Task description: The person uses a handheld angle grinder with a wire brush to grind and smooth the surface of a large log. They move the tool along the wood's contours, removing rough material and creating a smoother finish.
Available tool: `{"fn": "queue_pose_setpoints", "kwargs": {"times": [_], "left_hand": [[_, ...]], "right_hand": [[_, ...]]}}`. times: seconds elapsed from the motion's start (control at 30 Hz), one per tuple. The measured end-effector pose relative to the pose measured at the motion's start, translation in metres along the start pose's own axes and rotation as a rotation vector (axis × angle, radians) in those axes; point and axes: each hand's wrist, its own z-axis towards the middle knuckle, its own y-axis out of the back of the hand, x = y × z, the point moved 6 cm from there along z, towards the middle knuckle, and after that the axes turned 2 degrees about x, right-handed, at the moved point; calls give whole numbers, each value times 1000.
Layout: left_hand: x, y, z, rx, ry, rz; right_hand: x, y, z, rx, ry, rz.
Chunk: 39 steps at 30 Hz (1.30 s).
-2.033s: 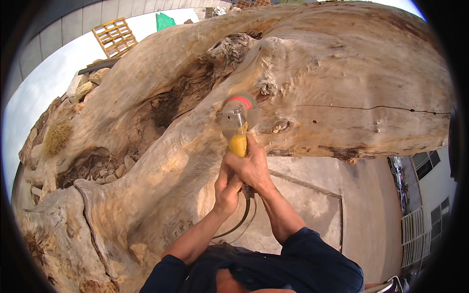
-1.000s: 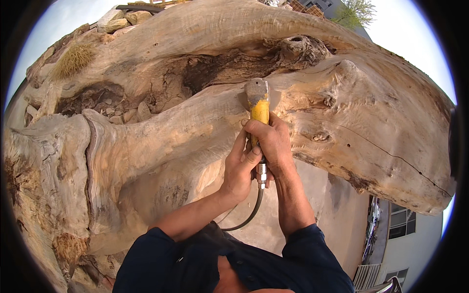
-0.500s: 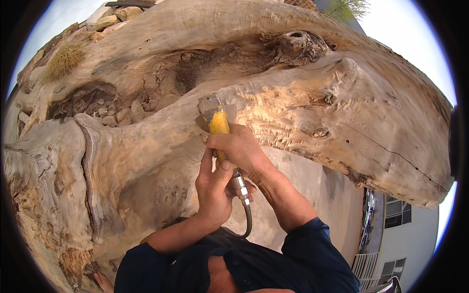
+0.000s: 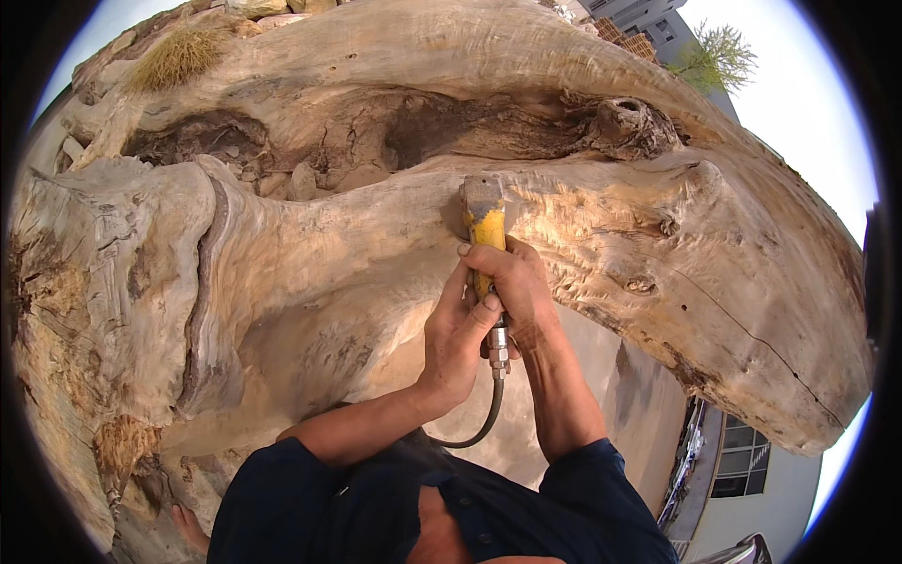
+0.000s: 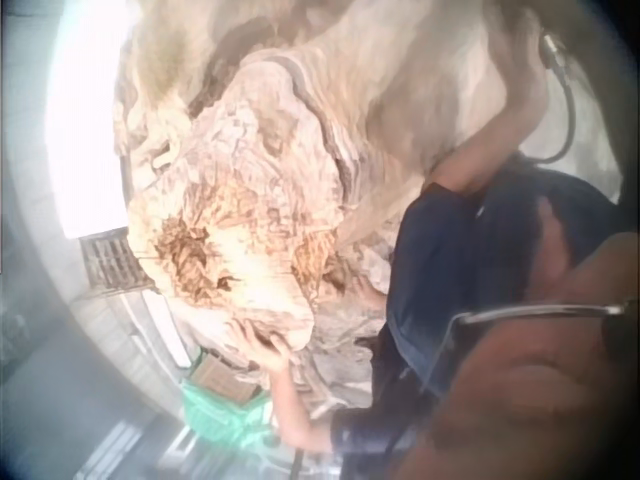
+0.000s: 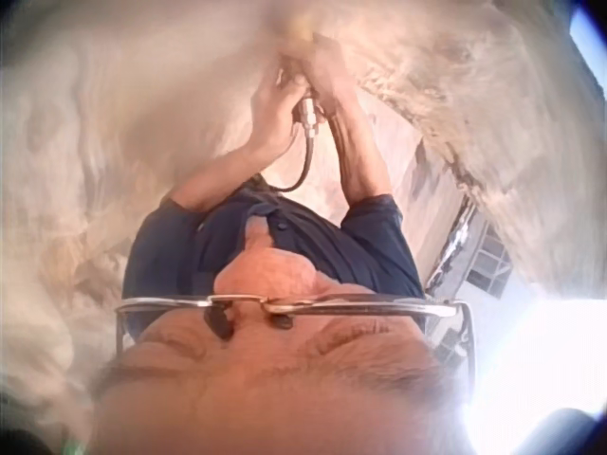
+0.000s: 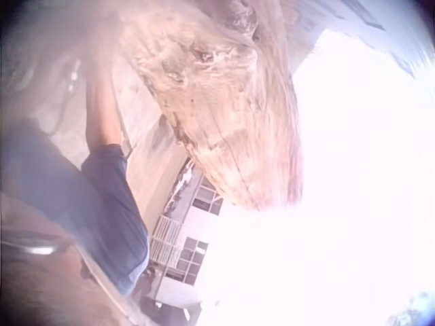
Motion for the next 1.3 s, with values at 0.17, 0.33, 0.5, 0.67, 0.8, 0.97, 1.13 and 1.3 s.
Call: {"fn": "queue_pose_setpoints", "kwargs": {"times": [0.17,0.33,0.5,0.67,0.8,0.97,1.13,1.3], "left_hand": [[-13,15,-9,-108,-83,0],[-17,7,10,-116,-20,-117],[-21,9,23,-72,-24,-143],[-36,31,10,-164,-46,-51],[-52,45,-8,-271,-136,-21],[-53,36,3,-221,-111,-112],[-33,5,30,-60,13,-179],[-22,-17,57,11,18,-190]], "right_hand": [[6,-34,0,133,-66,-70],[11,-22,21,62,-69,-77],[24,-27,29,78,-118,-29],[7,-59,40,216,-187,52],[5,-92,35,308,-246,-53],[11,-87,44,287,-173,-134],[32,-32,38,109,-184,-76],[46,3,44,-21,-175,0]]}}
